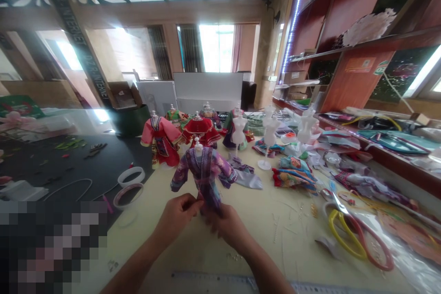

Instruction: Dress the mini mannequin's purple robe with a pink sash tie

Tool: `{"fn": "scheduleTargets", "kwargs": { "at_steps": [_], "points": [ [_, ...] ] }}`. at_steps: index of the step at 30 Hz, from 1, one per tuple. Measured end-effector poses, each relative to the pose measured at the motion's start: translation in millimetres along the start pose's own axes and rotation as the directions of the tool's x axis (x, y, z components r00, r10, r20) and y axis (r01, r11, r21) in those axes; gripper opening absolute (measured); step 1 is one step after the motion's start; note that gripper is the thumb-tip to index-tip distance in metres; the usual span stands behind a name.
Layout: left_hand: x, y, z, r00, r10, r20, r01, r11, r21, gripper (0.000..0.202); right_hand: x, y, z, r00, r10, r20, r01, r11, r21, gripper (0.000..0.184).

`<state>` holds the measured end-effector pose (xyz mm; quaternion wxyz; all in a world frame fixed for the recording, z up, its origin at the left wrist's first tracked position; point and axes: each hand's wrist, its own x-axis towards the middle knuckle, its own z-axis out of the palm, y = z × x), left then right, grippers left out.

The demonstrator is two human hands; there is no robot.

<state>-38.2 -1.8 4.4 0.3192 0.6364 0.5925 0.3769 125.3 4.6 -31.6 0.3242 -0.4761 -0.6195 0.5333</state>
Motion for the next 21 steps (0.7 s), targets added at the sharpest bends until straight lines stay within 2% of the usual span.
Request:
{"fn": "scheduleTargets", "kwargs": {
  "at_steps": [2,4,6,8,10,12,14,17,19,21],
  "points": [
    [-1,0,-1.2,1.000,-0.004,-0.005,0.005,1.000,0.017,0.034,-3,2,-12,0.997,-0.030,-0.069,0.014,0.974,-0.225,0.016],
    [-1,-2,-2.3,1.000,-0.018,-0.002,0.018,1.000,0.015,0.032,-7,2,-24,0.982,-0.073,-0.172,-0.021,0.874,-0.486,0.010],
    [-1,-4,-3.6,0.999,-0.036,0.011,0.036,0.999,-0.002,0.031,-11,-1,-35,0.951,-0.120,-0.286,-0.084,0.787,-0.611,0.014],
    [-2,-5,-4.8,0.999,-0.040,0.035,0.041,0.998,-0.043,0.032,-15,-6,-42,0.906,-0.198,-0.375,-0.058,0.818,-0.572,0.018],
    [-3,-5,-5.5,0.998,-0.027,0.056,0.033,0.994,-0.104,0.033,-18,-11,-42,0.875,-0.293,-0.385,0.122,0.904,-0.410,0.017],
    [-4,-4,-5.2,0.996,-0.009,0.084,0.023,0.986,-0.166,0.033,-20,-15,-37,0.877,-0.362,-0.315,0.319,0.930,-0.181,0.013],
    [-5,-3,-4.1,0.994,0.007,0.107,0.016,0.977,-0.212,0.032,-19,-16,-29,0.898,-0.380,-0.221,0.389,0.921,-0.006,0.012],
    [-6,-5,-2.6,0.992,0.005,0.128,0.026,0.972,-0.235,0.032,-14,-10,-22,0.936,-0.297,-0.188,0.309,0.950,0.041,0.013],
    [-6,-8,-2.8,0.989,-0.027,0.145,0.057,0.976,-0.212,0.032,-9,-4,-22,0.950,-0.213,-0.229,0.214,0.977,-0.019,0.013],
    [-6,-11,-4.7,0.984,-0.071,0.161,0.098,0.980,-0.172,0.031,-6,1,-24,0.944,-0.163,-0.287,0.149,0.986,-0.071,0.012]
  ]
}}
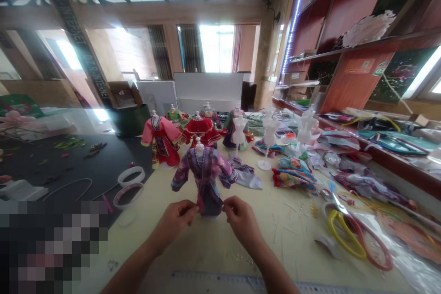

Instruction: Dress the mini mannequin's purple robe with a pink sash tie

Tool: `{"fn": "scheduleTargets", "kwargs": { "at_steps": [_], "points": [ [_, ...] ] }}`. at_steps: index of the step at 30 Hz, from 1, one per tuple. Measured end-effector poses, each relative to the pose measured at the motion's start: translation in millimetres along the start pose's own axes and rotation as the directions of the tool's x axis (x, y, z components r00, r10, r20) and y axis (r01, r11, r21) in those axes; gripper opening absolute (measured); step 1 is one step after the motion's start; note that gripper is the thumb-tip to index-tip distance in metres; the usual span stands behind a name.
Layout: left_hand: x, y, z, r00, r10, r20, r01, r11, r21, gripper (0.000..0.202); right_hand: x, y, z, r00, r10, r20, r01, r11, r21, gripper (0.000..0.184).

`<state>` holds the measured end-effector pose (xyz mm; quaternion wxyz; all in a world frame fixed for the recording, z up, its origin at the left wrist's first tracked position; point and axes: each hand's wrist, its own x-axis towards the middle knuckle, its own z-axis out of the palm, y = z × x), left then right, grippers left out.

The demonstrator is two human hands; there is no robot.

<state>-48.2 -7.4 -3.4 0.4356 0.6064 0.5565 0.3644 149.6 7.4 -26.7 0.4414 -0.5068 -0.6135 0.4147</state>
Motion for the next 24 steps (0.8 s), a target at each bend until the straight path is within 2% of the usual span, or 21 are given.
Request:
{"fn": "scheduleTargets", "kwargs": {
  "at_steps": [3,5,10,14,17,20,24],
  "points": [
    [-2,-3,-5.5,0.999,-0.037,-0.040,0.038,0.999,0.033,0.030,1,2,-4,0.995,-0.026,-0.096,0.028,0.999,0.018,0.013],
    [-4,-3,-8.5,0.995,-0.008,-0.102,0.012,0.999,0.039,0.031,0,1,-4,0.988,-0.070,-0.140,0.079,0.995,0.059,0.015],
    [-8,-10,-9.8,0.988,0.046,-0.149,-0.037,0.997,0.065,0.034,-2,0,0,0.996,-0.071,-0.060,0.072,0.997,0.005,0.016],
    [-9,-18,-9.8,0.980,0.032,-0.198,-0.025,0.999,0.039,0.034,-1,5,1,0.988,-0.108,-0.111,0.104,0.994,-0.039,0.018],
    [-7,-19,-8.8,0.966,0.028,-0.258,-0.029,1.000,-0.002,0.035,1,10,2,0.991,-0.100,-0.092,0.082,0.980,-0.182,0.019],
    [-3,-18,-6.0,0.955,0.022,-0.296,-0.027,0.999,-0.016,0.034,2,15,3,0.997,-0.065,-0.051,0.040,0.919,-0.392,0.020],
    [2,-24,-6.0,0.973,0.029,-0.227,-0.014,0.998,0.067,0.036,2,17,5,0.999,-0.030,-0.035,0.007,0.849,-0.529,0.025]
  ]
}}
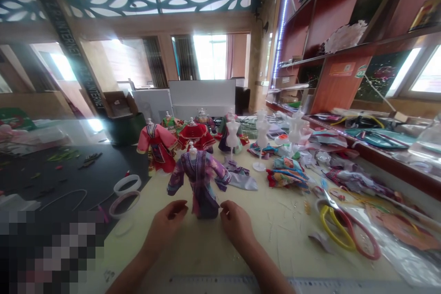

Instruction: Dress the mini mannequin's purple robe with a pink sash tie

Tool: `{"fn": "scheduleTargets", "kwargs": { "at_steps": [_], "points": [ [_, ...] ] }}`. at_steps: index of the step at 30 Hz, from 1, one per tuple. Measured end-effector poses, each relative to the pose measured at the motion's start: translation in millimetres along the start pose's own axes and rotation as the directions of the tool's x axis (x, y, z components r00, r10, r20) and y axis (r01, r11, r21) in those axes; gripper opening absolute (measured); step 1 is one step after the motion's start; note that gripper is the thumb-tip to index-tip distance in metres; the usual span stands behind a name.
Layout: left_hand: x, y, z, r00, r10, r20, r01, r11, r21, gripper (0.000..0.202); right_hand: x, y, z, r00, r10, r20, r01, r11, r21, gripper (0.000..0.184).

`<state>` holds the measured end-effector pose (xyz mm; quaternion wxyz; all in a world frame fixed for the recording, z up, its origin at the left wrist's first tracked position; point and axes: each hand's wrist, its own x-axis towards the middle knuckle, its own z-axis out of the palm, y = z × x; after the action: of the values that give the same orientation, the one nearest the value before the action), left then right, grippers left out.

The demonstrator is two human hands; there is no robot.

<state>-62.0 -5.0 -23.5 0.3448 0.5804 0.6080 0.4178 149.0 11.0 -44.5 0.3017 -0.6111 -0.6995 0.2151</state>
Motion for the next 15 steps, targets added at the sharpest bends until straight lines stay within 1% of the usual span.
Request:
{"fn": "scheduleTargets", "kwargs": {
  "at_steps": [4,7,9,12,15],
  "points": [
    [5,-8,-4.4,0.988,0.076,0.136,-0.089,0.992,0.092,0.040,-1,-2,0,1.000,-0.004,0.015,0.005,0.996,-0.094,0.027],
    [9,-11,-6.8,0.972,0.103,0.209,-0.123,0.989,0.087,0.041,-1,-4,-1,1.000,-0.026,0.009,0.027,0.993,-0.112,0.027],
    [13,-11,-6.9,0.966,0.104,0.235,-0.125,0.990,0.073,0.039,-1,-5,-1,0.999,-0.043,0.014,0.044,0.993,-0.113,0.026],
    [21,-9,-5.3,0.972,0.100,0.214,-0.120,0.990,0.078,0.033,-1,-5,-1,0.999,-0.049,0.015,0.050,0.991,-0.121,0.024],
    [33,-8,-1.4,0.985,0.105,0.136,-0.121,0.986,0.115,0.028,0,-6,-1,0.999,-0.040,0.006,0.041,0.990,-0.134,0.024]
  ]
}}
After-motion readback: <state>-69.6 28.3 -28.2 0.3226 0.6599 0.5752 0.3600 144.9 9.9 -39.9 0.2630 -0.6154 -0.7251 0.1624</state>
